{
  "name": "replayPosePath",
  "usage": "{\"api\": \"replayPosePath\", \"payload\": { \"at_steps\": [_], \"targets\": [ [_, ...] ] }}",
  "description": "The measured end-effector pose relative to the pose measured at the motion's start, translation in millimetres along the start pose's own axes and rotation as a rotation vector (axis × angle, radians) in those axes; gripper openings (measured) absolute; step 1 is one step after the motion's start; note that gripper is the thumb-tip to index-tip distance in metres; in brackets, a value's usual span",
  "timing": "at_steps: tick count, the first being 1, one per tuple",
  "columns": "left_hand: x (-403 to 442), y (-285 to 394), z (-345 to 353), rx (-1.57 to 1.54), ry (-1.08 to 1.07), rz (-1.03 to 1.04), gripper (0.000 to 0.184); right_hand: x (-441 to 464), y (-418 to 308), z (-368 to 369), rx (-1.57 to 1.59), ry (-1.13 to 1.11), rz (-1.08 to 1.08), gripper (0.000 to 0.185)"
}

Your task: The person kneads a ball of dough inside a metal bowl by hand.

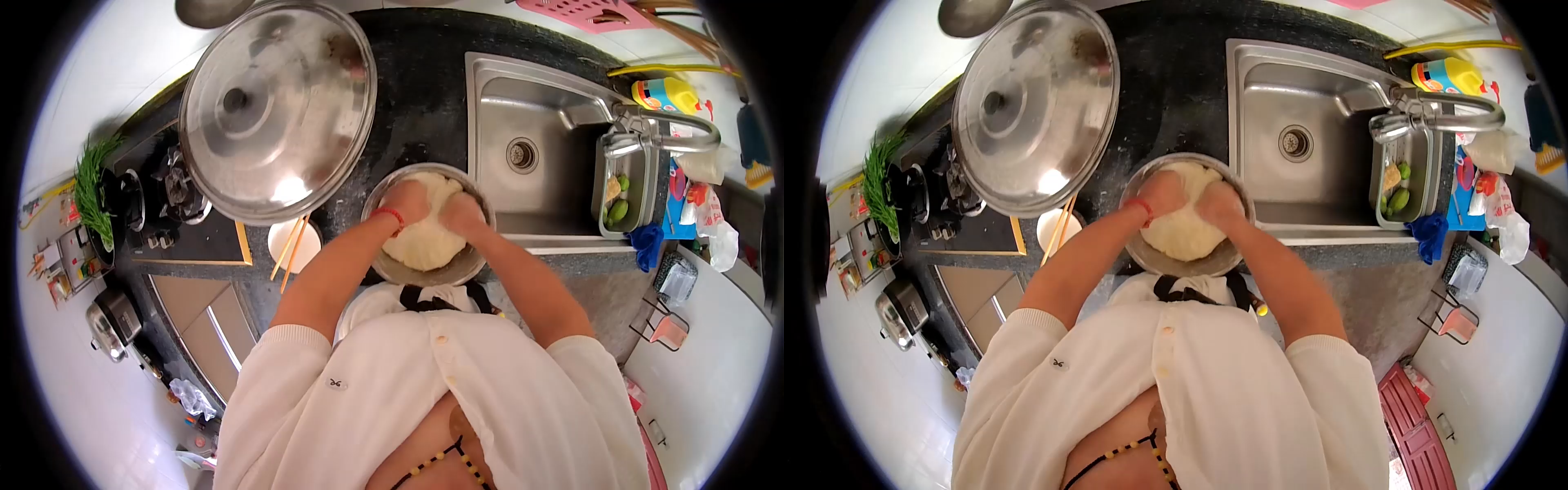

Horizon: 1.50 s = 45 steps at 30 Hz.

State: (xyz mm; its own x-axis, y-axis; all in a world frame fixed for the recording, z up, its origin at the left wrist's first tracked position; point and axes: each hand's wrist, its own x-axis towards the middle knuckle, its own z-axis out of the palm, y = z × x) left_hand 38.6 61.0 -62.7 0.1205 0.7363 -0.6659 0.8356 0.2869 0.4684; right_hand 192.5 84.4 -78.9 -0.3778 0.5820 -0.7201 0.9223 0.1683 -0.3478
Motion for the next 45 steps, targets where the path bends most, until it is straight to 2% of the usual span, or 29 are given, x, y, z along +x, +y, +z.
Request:
{"api": "replayPosePath", "payload": {
  "at_steps": [3,4,7,10,12,14,17,18,21,24,27,30,33,36,39,43,45],
  "targets": [
    [-1.9,-1.7,2.9,-0.083,0.029,0.061,0.022,-5.0,-10.6,-8.1,-0.003,-0.083,0.027,0.024],
    [-0.9,-0.5,-0.5,-0.078,-0.065,0.026,0.022,-1.1,-3.6,5.6,-0.096,-0.043,-0.111,0.025],
    [-2.1,2.3,-6.0,-0.064,-0.098,0.027,0.023,-4.7,-15.1,-8.7,0.000,-0.120,0.039,0.026],
    [0.8,-3.8,-1.9,-0.055,-0.077,0.145,0.019,-2.7,-9.7,-1.6,-0.063,-0.070,0.013,0.023],
    [0.0,-9.5,0.8,-0.078,0.032,0.214,0.018,7.3,1.6,5.5,-0.232,-0.008,-0.194,0.022],
    [-4.5,-14.5,14.5,-0.084,0.123,0.230,0.017,-15.9,-13.5,-9.7,0.014,0.114,-0.062,0.021],
    [-41.4,-3.4,9.8,-0.152,0.357,0.265,0.022,-45.2,-18.9,-4.3,-0.016,0.288,-0.067,0.022],
    [-59.2,1.4,4.1,-0.129,0.404,0.279,0.031,-66.9,-30.5,-23.2,-0.060,0.234,-0.068,0.028],
    [-71.3,-4.8,4.0,0.115,0.792,0.378,0.041,-71.0,-21.8,-11.0,-0.063,0.935,-0.255,0.036],
    [-55.9,-10.7,11.7,-0.141,0.690,0.329,0.042,-45.5,-18.4,-2.0,0.119,0.762,-0.210,0.047],
    [-38.0,-16.0,3.0,-0.207,0.582,0.291,0.045,-49.3,-42.5,-28.2,0.002,0.524,-0.054,0.049],
    [-36.8,-12.9,-9.9,-0.355,0.569,0.197,0.033,-35.5,-34.0,-28.1,0.131,0.457,-0.093,0.047],
    [-53.9,-21.7,-26.8,-0.578,0.310,0.271,0.025,-67.3,-27.9,-31.8,0.156,0.386,-0.313,0.043],
    [-73.5,-36.6,-19.3,-0.429,0.057,0.367,0.024,-107.7,-30.1,-20.4,-0.073,0.328,-0.449,0.030],
    [-91.7,-10.3,-39.7,-0.083,-0.145,0.415,0.021,-110.1,-32.1,-16.6,-0.203,0.210,-0.503,0.020],
    [-68.2,-6.5,-12.8,0.096,-0.242,0.331,0.024,-80.2,-43.3,-17.5,-0.255,-0.139,-0.399,0.017],
    [-75.7,0.7,-8.4,0.169,-0.250,0.301,0.027,-77.0,-45.6,-12.1,-0.168,-0.125,-0.355,0.019]
  ]
}}
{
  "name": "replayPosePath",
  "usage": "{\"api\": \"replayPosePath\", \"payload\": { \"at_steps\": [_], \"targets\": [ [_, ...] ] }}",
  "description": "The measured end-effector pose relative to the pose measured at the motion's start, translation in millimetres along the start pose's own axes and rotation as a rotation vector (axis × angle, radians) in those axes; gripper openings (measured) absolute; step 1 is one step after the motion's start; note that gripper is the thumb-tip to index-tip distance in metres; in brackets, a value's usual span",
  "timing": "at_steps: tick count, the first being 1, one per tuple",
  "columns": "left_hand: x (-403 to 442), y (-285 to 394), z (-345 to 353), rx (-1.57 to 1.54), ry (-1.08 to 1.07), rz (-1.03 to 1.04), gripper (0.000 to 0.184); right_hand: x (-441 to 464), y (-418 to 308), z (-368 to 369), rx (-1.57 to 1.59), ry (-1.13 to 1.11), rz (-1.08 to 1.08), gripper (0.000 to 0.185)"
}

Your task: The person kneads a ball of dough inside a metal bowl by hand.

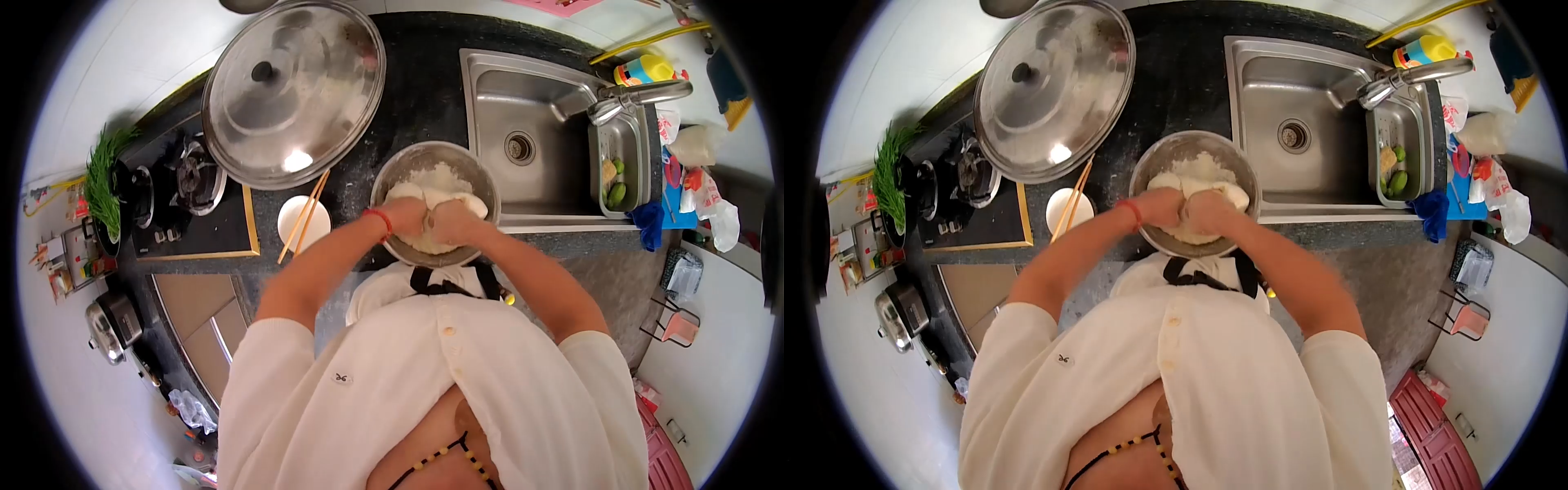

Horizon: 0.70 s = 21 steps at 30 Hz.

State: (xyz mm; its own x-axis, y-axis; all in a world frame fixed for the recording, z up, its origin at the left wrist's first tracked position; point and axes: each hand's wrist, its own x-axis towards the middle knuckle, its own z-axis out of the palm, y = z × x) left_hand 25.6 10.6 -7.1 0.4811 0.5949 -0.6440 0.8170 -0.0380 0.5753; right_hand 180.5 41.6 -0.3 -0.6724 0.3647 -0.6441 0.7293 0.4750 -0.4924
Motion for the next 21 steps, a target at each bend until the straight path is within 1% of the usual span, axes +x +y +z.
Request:
{"api": "replayPosePath", "payload": {
  "at_steps": [1,4,7,10,13,17,18,19,21],
  "targets": [
    [5.0,-5.4,9.2,-0.046,0.066,-0.041,0.026,1.0,-3.7,2.7,0.050,0.006,0.020,0.019],
    [14.6,-11.1,15.9,-0.131,0.133,-0.129,0.025,13.0,-15.0,-0.8,0.057,-0.110,0.201,0.020],
    [24.9,-19.8,20.1,-0.125,0.132,-0.096,0.025,20.1,-12.8,6.3,0.117,-0.005,0.225,0.020],
    [30.9,-29.2,21.9,-0.183,0.132,-0.082,0.027,29.7,-11.4,-3.5,0.117,-0.134,0.280,0.020],
    [33.3,-28.7,15.1,-0.227,0.083,-0.123,0.028,33.8,-10.4,-12.0,0.087,-0.178,0.231,0.020],
    [44.9,-42.3,34.0,-0.209,0.176,-0.126,0.029,37.5,3.2,11.0,0.057,0.006,0.154,0.019],
    [37.4,-35.2,19.8,-0.206,0.192,-0.129,0.028,41.0,5.5,12.2,0.030,0.039,0.140,0.019],
    [29.5,-27.7,17.0,-0.210,0.203,-0.133,0.027,38.7,4.9,14.6,0.004,0.064,0.127,0.019],
    [20.3,-18.4,27.8,-0.170,0.294,-0.174,0.027,28.2,3.8,12.9,0.014,0.047,0.062,0.020]
  ]
}}
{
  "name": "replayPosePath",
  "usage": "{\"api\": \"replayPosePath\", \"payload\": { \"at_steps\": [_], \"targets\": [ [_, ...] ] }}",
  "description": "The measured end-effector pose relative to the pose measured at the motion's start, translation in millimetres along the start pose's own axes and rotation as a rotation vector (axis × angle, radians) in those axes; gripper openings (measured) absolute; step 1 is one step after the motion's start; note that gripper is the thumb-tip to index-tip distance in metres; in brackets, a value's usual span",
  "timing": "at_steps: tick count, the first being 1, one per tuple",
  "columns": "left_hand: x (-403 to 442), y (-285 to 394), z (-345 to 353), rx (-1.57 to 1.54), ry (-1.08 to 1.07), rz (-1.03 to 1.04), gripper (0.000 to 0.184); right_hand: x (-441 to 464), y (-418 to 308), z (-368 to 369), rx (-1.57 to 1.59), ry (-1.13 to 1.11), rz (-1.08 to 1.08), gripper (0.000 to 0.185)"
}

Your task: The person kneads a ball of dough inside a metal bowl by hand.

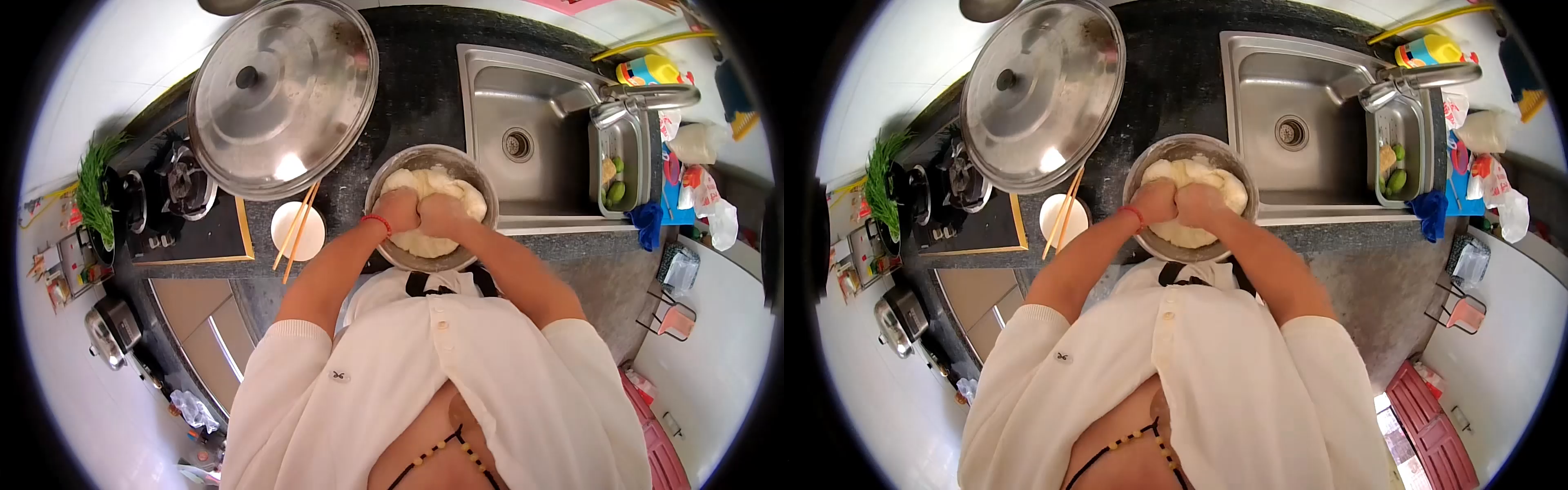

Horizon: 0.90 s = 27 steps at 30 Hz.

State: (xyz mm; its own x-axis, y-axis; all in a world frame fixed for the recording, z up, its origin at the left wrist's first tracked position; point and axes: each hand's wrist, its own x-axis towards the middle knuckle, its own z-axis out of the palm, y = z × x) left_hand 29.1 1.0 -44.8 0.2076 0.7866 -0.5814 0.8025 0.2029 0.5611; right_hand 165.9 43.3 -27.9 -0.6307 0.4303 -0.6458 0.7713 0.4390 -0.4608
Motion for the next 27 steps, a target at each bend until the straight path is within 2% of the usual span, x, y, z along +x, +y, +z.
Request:
{"api": "replayPosePath", "payload": {
  "at_steps": [2,5,8,12,14,17,20,23,26,27],
  "targets": [
    [-7.3,1.1,3.4,0.035,0.049,-0.028,0.025,-19.8,-7.2,-24.5,0.015,0.026,-0.049,0.023],
    [-24.6,15.8,-2.7,-0.467,0.070,-0.021,0.022,-24.4,31.1,-48.0,-0.107,0.204,0.021,0.022],
    [-13.8,23.2,12.4,-0.839,-0.096,-0.306,0.030,-11.5,54.0,-48.2,-0.145,0.045,0.245,0.022],
    [7.0,22.5,36.3,-0.694,-0.031,-0.488,0.029,-6.2,40.3,-35.2,-0.143,-0.051,0.105,0.020],
    [18.6,14.4,37.7,-0.673,-0.023,-0.460,0.029,2.9,38.7,-37.1,-0.135,-0.105,0.079,0.021],
    [13.4,28.6,18.6,-0.729,0.041,-0.547,0.030,10.6,32.0,-39.9,-0.057,-0.179,0.210,0.022],
    [15.4,13.1,38.4,-0.584,0.161,-0.371,0.031,16.0,29.6,-39.2,-0.037,-0.155,0.216,0.022],
    [15.0,7.8,38.2,-0.607,0.097,-0.310,0.032,16.5,33.3,-30.6,-0.069,-0.090,0.198,0.023],
    [13.1,12.0,29.5,-0.665,0.094,-0.322,0.029,16.0,34.4,-29.1,-0.050,-0.075,0.230,0.025],
    [16.5,11.5,31.7,-0.626,0.137,-0.281,0.028,17.0,40.4,-25.1,-0.073,-0.009,0.188,0.023]
  ]
}}
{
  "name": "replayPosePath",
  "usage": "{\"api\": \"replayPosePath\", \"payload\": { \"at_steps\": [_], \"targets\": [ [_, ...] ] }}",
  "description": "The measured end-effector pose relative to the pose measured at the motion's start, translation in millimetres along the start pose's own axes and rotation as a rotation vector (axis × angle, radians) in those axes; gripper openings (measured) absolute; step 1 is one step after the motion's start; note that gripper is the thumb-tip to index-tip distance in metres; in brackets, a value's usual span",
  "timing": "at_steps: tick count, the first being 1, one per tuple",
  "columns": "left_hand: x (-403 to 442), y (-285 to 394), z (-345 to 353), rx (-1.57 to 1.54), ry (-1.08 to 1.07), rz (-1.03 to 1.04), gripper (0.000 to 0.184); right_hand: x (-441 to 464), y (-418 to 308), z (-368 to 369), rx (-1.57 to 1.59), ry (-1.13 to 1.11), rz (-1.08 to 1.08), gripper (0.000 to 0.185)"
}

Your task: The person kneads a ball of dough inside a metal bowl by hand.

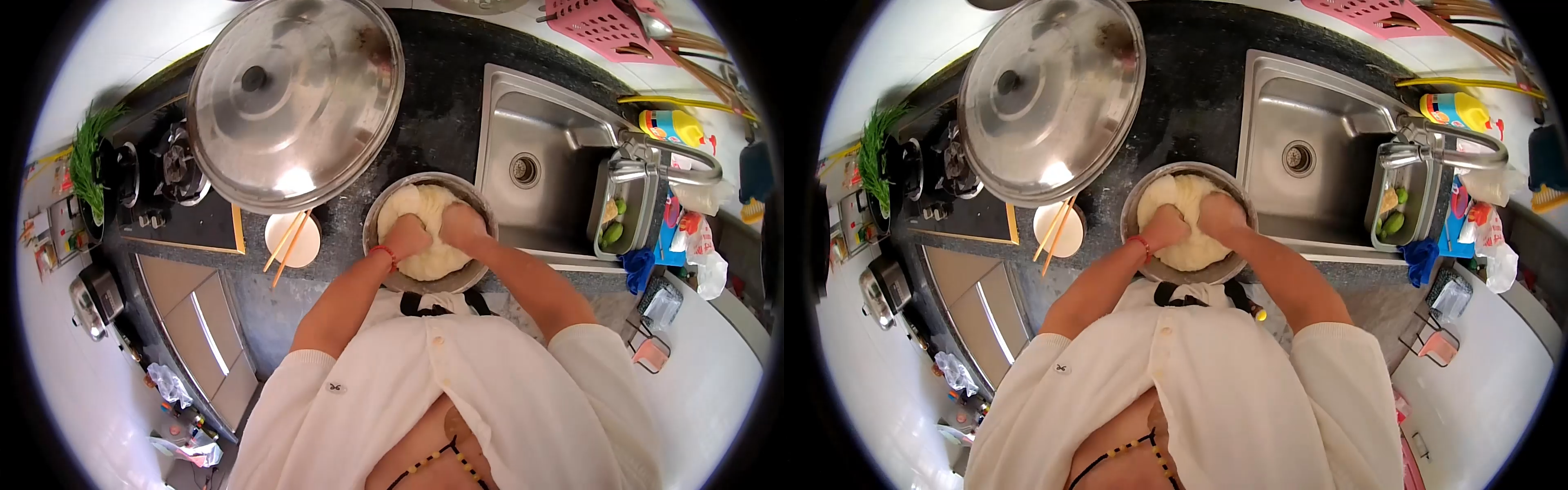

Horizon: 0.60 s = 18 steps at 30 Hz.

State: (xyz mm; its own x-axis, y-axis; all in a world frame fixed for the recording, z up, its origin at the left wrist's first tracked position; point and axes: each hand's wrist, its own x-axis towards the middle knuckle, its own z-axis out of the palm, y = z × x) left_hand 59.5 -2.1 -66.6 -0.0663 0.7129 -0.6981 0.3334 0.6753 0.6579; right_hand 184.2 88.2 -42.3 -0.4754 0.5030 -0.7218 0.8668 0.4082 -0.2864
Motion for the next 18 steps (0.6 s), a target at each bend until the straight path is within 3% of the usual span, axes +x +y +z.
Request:
{"api": "replayPosePath", "payload": {
  "at_steps": [2,5,6,8,11,14,18],
  "targets": [
    [3.4,-7.4,4.2,0.066,0.068,0.101,0.027,6.7,10.3,16.4,-0.029,0.137,-0.088,0.020],
    [-3.7,-2.6,2.9,-0.015,0.025,0.013,0.026,-9.4,6.1,13.1,0.066,0.248,-0.044,0.020],
    [-9.8,0.2,-0.6,0.000,-0.035,0.067,0.025,-14.6,7.7,14.8,0.080,0.247,-0.074,0.020],
    [-33.4,-3.5,-2.1,0.025,-0.165,0.151,0.025,-31.8,10.3,25.4,0.115,0.218,-0.134,0.021],
    [-54.6,-0.1,21.3,0.408,-0.243,0.137,0.025,-34.7,8.7,48.7,0.040,0.016,-0.062,0.023],
    [-52.8,5.4,37.2,0.261,-0.086,0.025,0.027,-49.5,-27.8,13.5,0.002,-0.110,0.091,0.020],
    [-39.4,-4.1,31.5,0.296,-0.182,-0.018,0.027,-31.7,-25.4,12.3,0.039,-0.121,0.046,0.025]
  ]
}}
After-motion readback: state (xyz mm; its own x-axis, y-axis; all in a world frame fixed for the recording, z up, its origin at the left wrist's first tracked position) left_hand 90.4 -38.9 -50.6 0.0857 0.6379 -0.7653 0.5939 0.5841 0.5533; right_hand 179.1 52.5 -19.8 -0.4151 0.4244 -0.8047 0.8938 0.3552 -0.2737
